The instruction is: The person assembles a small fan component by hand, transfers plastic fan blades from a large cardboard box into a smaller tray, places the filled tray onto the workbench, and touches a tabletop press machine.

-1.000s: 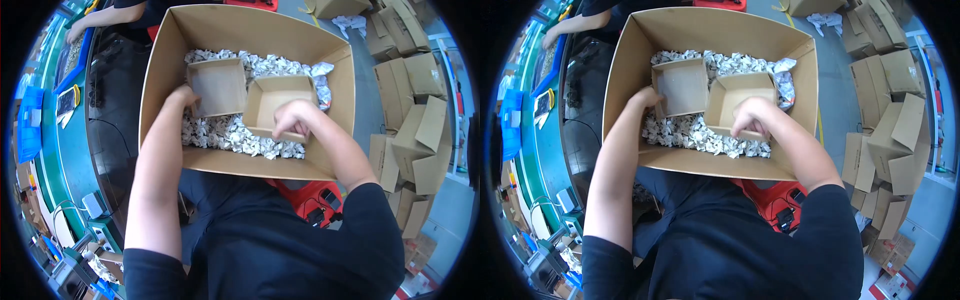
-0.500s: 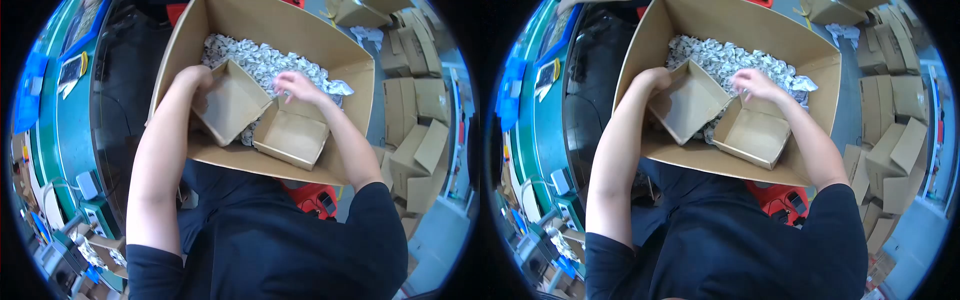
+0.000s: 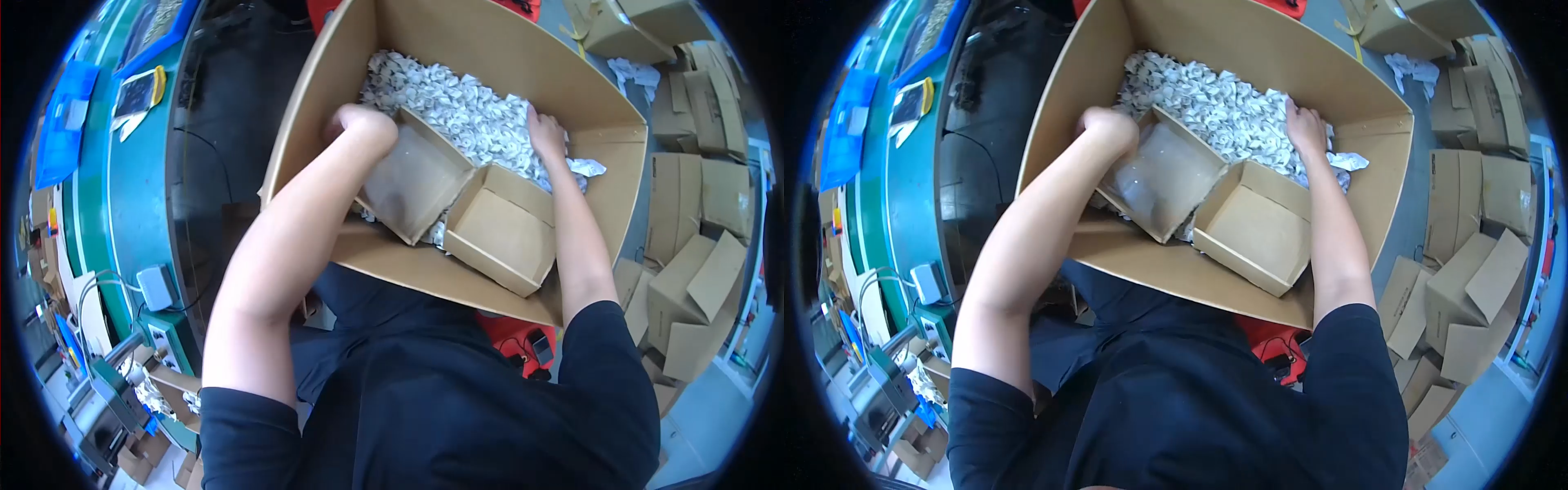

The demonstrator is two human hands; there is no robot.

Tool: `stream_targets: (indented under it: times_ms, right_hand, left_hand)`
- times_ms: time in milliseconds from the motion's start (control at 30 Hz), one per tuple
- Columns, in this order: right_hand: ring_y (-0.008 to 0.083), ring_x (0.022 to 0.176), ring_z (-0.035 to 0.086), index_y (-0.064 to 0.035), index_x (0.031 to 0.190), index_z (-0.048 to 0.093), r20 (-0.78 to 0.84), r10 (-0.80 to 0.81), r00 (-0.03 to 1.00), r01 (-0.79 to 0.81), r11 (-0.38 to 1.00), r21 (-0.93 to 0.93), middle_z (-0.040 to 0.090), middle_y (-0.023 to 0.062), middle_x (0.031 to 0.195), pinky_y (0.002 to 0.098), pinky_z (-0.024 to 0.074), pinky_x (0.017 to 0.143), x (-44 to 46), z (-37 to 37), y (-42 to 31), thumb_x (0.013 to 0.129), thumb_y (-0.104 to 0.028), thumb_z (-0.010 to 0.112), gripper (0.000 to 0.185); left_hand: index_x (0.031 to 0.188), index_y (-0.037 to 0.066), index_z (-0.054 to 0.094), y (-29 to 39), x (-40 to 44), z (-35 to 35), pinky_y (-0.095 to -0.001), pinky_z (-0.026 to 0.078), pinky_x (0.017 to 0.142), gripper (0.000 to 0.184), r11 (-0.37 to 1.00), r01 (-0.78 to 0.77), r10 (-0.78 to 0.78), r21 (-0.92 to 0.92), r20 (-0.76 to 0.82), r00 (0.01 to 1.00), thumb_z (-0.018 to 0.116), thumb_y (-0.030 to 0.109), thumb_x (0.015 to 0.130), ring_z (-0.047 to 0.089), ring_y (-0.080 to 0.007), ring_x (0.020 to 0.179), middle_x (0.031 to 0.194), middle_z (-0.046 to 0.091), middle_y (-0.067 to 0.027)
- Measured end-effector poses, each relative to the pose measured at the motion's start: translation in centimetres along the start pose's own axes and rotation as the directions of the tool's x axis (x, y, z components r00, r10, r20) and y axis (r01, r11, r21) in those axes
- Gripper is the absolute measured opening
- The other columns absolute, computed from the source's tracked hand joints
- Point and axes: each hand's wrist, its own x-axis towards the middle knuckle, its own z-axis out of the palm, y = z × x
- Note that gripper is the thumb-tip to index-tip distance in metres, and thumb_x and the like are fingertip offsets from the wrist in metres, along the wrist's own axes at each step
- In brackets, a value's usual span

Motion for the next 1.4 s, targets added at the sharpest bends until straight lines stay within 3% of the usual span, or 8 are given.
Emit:
stream_targets:
  times_ms: [133, 267, 633, 867, 967, 1233, 1300, 1400]
  right_hand:
    - [0.0445, 0.116, 0.064, -0.0034, 0.107, 0.078, 0.357, -0.044, 0.933, -0.240, 0.663, 0.709, 0.067, 0.0281, 0.126, 0.0478, 0.0492, 0.102, 0.1, 0.9, 0.6, 0.098, -0.063, 0.051, 0.066]
    - [0.0421, 0.122, 0.061, -0.0097, 0.115, 0.076, -0.191, 0.047, 0.980, 0.010, 0.958, 0.288, 0.065, 0.0244, 0.132, 0.0489, 0.0469, 0.105, -1.1, 0.3, 0.8, 0.097, -0.063, 0.055, 0.060]
    - [0.0488, 0.151, 0.027, -0.0139, 0.145, 0.060, -0.019, 0.167, 0.986, -0.168, 0.983, -0.076, 0.025, 0.0263, 0.166, 0.0580, 0.0193, 0.123, -4.1, 2.5, -3.8, 0.094, -0.072, 0.050, 0.078]
    - [0.0373, 0.135, 0.051, -0.0042, 0.133, 0.067, -0.002, -0.573, 0.820, 0.571, 0.817, 0.083, 0.062, 0.0216, 0.140, 0.0502, 0.0324, 0.118, 0.4, 8.0, 6.0, 0.106, -0.040, 0.048, 0.048]
    - [0.0251, 0.114, 0.063, 0.0026, 0.131, 0.066, 0.311, -0.051, 0.949, -0.206, 0.645, 0.735, 0.069, 0.0140, 0.126, 0.0394, 0.0462, 0.104, 0.8, 6.9, 6.1, 0.105, -0.037, 0.053, 0.049]
    - [0.0383, 0.126, 0.059, 0.0001, 0.141, 0.059, -0.017, 0.064, 0.998, -0.062, 0.993, 0.105, 0.060, 0.0247, 0.141, 0.0456, 0.0426, 0.110, 4.1, 9.0, 5.6, 0.104, -0.049, 0.051, 0.062]
    - [0.0354, 0.132, 0.054, 0.0015, 0.143, 0.057, -0.486, -0.584, 0.650, -0.044, 0.610, -0.791, 0.055, 0.0224, 0.148, 0.0444, 0.0391, 0.114, 7.6, 13.5, 7.2, 0.104, -0.051, 0.049, 0.066]
    - [0.0325, 0.139, 0.050, 0.0028, 0.145, 0.055, 0.119, -0.979, 0.163, -0.676, -0.199, -0.709, 0.049, 0.0200, 0.155, 0.0432, 0.0355, 0.117, 9.3, 11.1, 11.0, 0.104, -0.053, 0.048, 0.069]
  left_hand:
    - [0.134, 0.004, 0.065, 2.9, 4.0, -2.1, -0.0494, 0.052, 0.103, 0.047, 0.955, -0.292, 0.253, 0.039, -0.620, 0.743, 0.062, 0.030, 0.095, 0.063, -0.0386, 0.123, 0.133, 0.065, -0.0190]
    - [0.145, 0.002, 0.051, 5.8, 11.0, -3.6, -0.0523, 0.044, 0.112, 0.061, 0.850, -0.525, 0.321, -0.040, -0.751, 0.577, 0.059, 0.038, 0.097, 0.050, -0.0402, 0.136, 0.144, 0.054, -0.0212]
    - [0.164, -0.002, 0.006, 12.9, 15.3, -1.3, -0.0716, 0.020, 0.118, 0.105, 0.805, -0.153, -0.118, -0.573, -0.408, 0.905, 0.049, 0.065, 0.096, -0.008, -0.0481, 0.157, 0.169, -0.001, -0.0321]
    - [0.129, 0.002, 0.065, 16.8, 18.7, 2.0, -0.0507, 0.050, 0.105, 0.051, 0.383, -0.389, -0.168, -0.838, -0.477, 0.862, 0.060, 0.036, 0.091, 0.060, -0.0381, 0.127, 0.137, 0.062, -0.0230]
    - [0.092, 0.005, 0.077, 13.4, 16.0, 1.6, -0.0482, 0.057, 0.084, 0.044, 0.452, -0.436, -0.282, -0.778, -0.589, 0.757, 0.059, 0.045, 0.096, 0.073, -0.0364, 0.086, 0.087, 0.075, -0.0176]
    - [0.149, 0.001, 0.048, 14.4, 17.9, 1.5, -0.0700, 0.023, 0.116, 0.072, 0.585, -0.313, -0.395, -0.748, -0.600, 0.696, 0.060, 0.045, 0.093, 0.016, -0.0446, 0.154, 0.163, 0.028, -0.0241]
    - [0.148, 0.001, 0.049, 14.8, 14.8, 1.1, -0.0708, 0.022, 0.116, 0.072, 0.572, -0.310, -0.361, -0.759, -0.572, 0.736, 0.060, 0.044, 0.092, 0.017, -0.0446, 0.154, 0.160, 0.032, -0.0241]
    - [0.147, 0.000, 0.051, 17.8, 11.9, -0.7, -0.0724, 0.020, 0.116, 0.070, 0.555, -0.349, -0.214, -0.755, -0.535, 0.817, 0.061, 0.041, 0.091, 0.019, -0.0447, 0.154, 0.156, 0.039, -0.0241]
